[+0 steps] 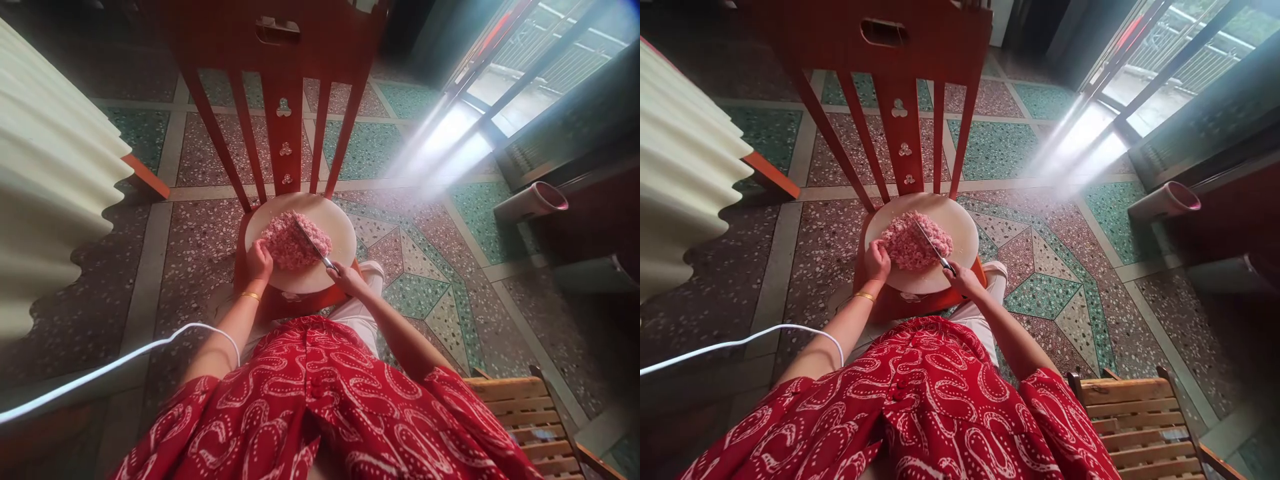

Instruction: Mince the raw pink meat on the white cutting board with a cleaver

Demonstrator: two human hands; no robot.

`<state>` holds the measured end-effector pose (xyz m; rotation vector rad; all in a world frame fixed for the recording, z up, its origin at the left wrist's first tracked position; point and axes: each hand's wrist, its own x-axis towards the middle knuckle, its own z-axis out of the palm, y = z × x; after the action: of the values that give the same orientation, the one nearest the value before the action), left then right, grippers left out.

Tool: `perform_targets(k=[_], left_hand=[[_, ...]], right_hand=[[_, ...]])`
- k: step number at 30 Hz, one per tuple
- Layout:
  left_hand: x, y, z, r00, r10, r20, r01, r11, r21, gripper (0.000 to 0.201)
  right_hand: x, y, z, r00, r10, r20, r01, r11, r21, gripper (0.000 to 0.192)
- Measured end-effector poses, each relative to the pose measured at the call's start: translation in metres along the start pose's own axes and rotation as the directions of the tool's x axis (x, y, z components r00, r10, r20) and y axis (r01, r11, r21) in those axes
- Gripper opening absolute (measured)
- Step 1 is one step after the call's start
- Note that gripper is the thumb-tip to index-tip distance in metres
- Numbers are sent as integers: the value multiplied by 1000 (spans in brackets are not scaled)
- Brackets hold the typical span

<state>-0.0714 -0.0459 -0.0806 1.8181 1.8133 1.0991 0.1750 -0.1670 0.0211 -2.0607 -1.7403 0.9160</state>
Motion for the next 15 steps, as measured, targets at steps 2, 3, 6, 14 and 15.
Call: perform_targets(k=[2, 3, 6, 14, 15], left_hand=[[0, 0, -1, 1000, -10, 2, 10, 1000, 4, 25], [0, 0, -1, 1000, -10, 5, 10, 1000, 4, 25], [0, -3, 1, 1000, 6, 16, -6, 1000, -4, 25], [0, -5, 4, 1000, 18, -6, -18, 1000, 2, 23], [0, -3, 3, 1000, 16, -9, -16, 1000, 2, 23]], right_hand=[[3, -3, 3, 997, -9, -74, 18, 992, 123, 35], [2, -2, 5, 993, -6, -120, 29, 982, 187, 36], [-13, 7, 12, 983, 25, -183, 36, 946, 322, 42], [-52, 49, 31, 920, 390, -31, -184, 500, 847, 47], [-49, 49, 34, 919, 394, -26, -190, 499, 846, 47]])
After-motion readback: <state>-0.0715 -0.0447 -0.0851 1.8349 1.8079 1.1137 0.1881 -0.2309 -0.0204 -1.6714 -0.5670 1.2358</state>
